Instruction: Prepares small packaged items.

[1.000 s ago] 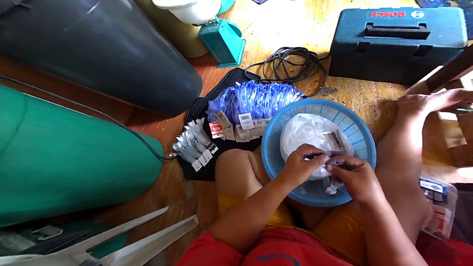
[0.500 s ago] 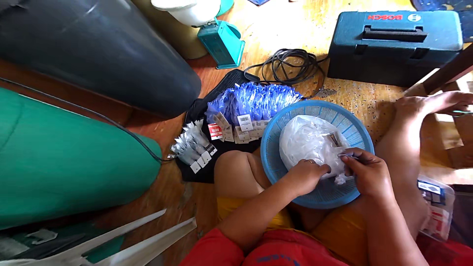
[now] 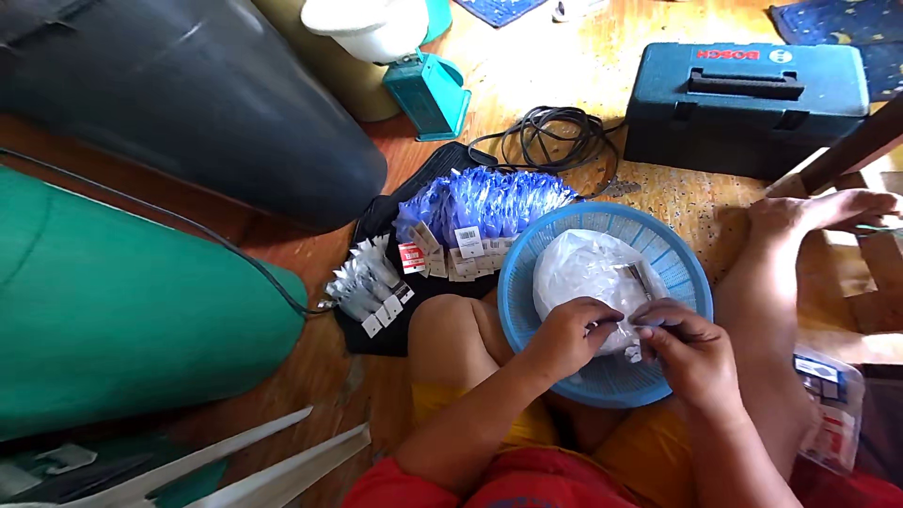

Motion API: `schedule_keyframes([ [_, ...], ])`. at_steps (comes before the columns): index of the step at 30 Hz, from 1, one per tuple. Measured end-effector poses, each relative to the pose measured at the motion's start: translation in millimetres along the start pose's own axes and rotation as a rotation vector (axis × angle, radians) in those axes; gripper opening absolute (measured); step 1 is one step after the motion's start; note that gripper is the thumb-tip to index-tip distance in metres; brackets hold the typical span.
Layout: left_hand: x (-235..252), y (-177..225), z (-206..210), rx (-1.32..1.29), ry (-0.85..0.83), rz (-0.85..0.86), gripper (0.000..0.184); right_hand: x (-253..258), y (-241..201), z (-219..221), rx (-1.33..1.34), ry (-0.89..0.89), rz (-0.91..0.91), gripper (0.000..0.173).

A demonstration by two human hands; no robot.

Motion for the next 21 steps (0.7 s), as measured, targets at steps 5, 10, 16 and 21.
schedule_keyframes([
  [5, 4, 4, -6, 0.013, 0.288, 0.115, 0.018, -3, 5, 14, -0.069, -0.02, 0.095, 0.009],
  [10, 1, 13, -10, -0.058, 0.328, 0.128, 0.02, -2, 6, 18, -0.07, 0.03, 0.112, 0.009],
  [16, 1, 18, -12, -0.165, 0.366, 0.194, 0.021, -5, 8, 24, -0.144, 0.053, 0.103, 0.009],
  [21, 3, 21, -11, -0.186, 0.428, 0.189, 0.013, -5, 8, 26, -0.185, 0.059, 0.096, 0.009],
])
Point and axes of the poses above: each hand's wrist, its own x-axis towards the middle knuckle, its own z-axis out of the palm, y = z × x, the point moved 1 cm from there along x, towards the middle knuckle, and after that the axes turned 2 degrees about x, right-handed, at the moved point
